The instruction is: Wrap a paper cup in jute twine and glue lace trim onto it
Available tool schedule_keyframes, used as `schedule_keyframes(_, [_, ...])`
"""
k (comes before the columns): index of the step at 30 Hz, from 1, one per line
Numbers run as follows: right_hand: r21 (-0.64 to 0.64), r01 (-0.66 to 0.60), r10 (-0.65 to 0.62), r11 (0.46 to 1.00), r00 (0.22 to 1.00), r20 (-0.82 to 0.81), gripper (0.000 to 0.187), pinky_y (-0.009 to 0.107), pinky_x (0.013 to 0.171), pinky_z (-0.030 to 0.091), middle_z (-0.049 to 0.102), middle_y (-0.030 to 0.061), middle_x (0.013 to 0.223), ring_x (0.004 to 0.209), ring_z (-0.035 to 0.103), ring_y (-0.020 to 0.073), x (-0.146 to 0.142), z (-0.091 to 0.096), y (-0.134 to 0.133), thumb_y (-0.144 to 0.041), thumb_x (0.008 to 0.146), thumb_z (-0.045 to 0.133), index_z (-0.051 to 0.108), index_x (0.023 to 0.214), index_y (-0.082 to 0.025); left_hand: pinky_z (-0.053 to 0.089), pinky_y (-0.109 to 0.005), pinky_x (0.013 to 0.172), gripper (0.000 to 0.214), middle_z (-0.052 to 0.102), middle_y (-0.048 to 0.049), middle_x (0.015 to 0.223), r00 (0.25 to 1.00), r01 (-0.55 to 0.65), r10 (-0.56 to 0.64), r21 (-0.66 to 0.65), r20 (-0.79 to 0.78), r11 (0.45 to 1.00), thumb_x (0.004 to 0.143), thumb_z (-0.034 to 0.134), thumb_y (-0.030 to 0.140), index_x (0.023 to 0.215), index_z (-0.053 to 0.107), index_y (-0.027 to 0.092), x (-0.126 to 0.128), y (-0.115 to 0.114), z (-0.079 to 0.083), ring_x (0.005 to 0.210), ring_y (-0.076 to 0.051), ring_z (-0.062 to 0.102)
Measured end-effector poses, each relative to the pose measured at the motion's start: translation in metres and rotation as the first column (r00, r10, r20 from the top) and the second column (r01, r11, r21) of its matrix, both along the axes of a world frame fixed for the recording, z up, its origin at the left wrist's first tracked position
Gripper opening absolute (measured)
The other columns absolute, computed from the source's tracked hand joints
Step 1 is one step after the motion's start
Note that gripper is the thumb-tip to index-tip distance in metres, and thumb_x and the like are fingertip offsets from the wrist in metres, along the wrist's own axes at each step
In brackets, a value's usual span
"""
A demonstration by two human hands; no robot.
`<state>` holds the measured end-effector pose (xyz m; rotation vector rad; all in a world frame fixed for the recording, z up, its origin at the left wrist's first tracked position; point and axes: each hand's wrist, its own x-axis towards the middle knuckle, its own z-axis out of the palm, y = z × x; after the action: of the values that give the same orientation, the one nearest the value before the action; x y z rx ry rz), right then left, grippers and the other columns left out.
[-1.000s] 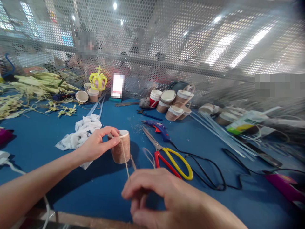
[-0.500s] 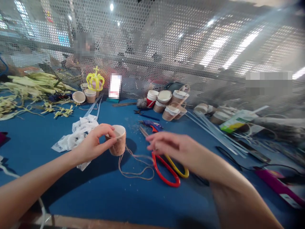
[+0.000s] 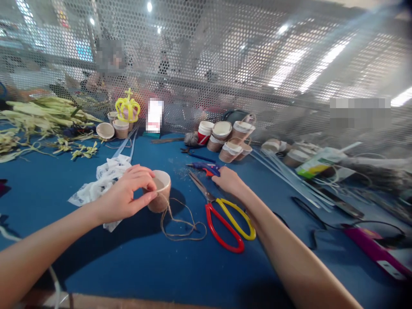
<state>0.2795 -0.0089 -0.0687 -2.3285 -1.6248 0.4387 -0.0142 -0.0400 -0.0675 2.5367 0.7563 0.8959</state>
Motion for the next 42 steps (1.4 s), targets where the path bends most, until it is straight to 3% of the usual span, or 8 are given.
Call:
schedule_keyframes(6, [0.190,-0.060,0.121,0.980,0.937,-0.328,0.022,0.025,0.063,0.052,0.067,0.0081,0.088,0.072,0.065,0.0149,-0.022,0.026,-0.035,-0.023,0.081,0.054,0.051,0.100,-0.012,0.042,-0.032,0.083,0.010,0.058,-0.0059,0.094,0.990,-0.009,0.048,-0.272,0.135,0.962,0.085,0.045,0.021,0.078,0.052,0.017,0.003,-0.003,-0.004,0.095,-0.017,0.054])
schedule_keyframes(9, [0.222,-0.161,0.266,0.962,0.746,-0.610,0.022,0.024,0.051,0.050,0.063,0.0037,0.061,0.053,0.060,0.0129,-0.038,0.036,-0.063,-0.033,0.076,0.058,0.056,0.065,-0.015,0.041,-0.032,0.084,0.010,0.059,-0.0056,0.093,0.989,0.005,0.036,-0.271,0.146,0.963,0.084,0.045,0.021,0.080,0.053,0.017,0.005,-0.003,-0.006,0.093,-0.016,0.054])
schedule_keyframes(11, [0.279,-0.210,0.345,0.937,0.687,-0.640,0.019,0.022,0.046,0.047,0.063,0.0016,0.060,0.049,0.058,0.0108,-0.048,0.039,-0.079,-0.033,0.073,0.061,0.058,0.067,-0.015,0.041,-0.032,0.083,0.009,0.059,-0.0062,0.093,0.987,0.001,0.041,-0.261,0.155,0.965,0.084,0.045,0.021,0.079,0.052,0.017,0.005,-0.002,-0.007,0.092,-0.016,0.054])
schedule_keyframes(13, [0.276,-0.230,0.356,0.933,0.689,-0.631,0.019,0.022,0.042,0.046,0.062,-0.0005,0.057,0.044,0.055,0.0099,-0.057,0.037,-0.092,-0.034,0.073,0.060,0.061,0.079,-0.015,0.042,-0.032,0.082,0.009,0.058,-0.0061,0.092,0.985,-0.002,0.048,-0.267,0.167,0.964,0.084,0.045,0.021,0.079,0.051,0.017,0.005,-0.002,-0.007,0.090,-0.016,0.054])
schedule_keyframes(16, [0.248,-0.190,0.306,0.950,0.730,-0.611,0.018,0.021,0.035,0.042,0.056,-0.0028,0.044,0.036,0.050,0.0098,-0.067,0.028,-0.104,-0.035,0.072,0.061,0.061,0.071,-0.017,0.042,-0.032,0.080,0.009,0.058,-0.0059,0.089,0.981,0.001,0.053,-0.277,0.188,0.961,0.084,0.045,0.021,0.080,0.051,0.017,0.005,-0.001,-0.007,0.089,-0.016,0.054])
schedule_keyframes(26, [0.431,-0.138,0.363,0.892,0.788,-0.498,0.013,0.022,0.027,0.032,0.044,-0.0092,0.035,0.026,0.039,0.0089,-0.069,0.001,-0.114,-0.031,0.068,0.064,0.055,0.073,-0.022,0.043,-0.032,0.081,0.010,0.060,-0.0067,0.089,0.982,0.037,0.015,-0.274,0.187,0.961,0.085,0.047,0.021,0.079,0.054,0.016,0.006,-0.002,-0.006,0.087,-0.016,0.055])
schedule_keyframes(35, [0.344,-0.143,0.318,0.928,0.786,-0.530,0.012,0.022,0.030,0.034,0.045,-0.0086,0.038,0.030,0.042,0.0096,-0.072,0.015,-0.113,-0.026,0.069,0.063,0.056,0.077,-0.021,0.043,-0.033,0.082,0.008,0.061,-0.0076,0.093,0.980,0.035,0.023,-0.286,0.198,0.958,0.084,0.049,0.020,0.078,0.054,0.016,0.007,-0.003,-0.005,0.089,-0.017,0.055])
schedule_keyframes(42, [0.403,-0.223,0.423,0.888,0.742,-0.521,0.008,0.022,0.030,0.034,0.047,-0.0067,0.042,0.031,0.041,0.0087,-0.072,0.011,-0.111,-0.024,0.068,0.061,0.054,0.064,-0.022,0.042,-0.034,0.086,0.006,0.060,-0.0053,0.088,0.979,0.055,-0.001,-0.261,0.202,0.964,0.084,0.049,0.019,0.080,0.054,0.017,0.005,-0.001,-0.008,0.095,-0.018,0.054])
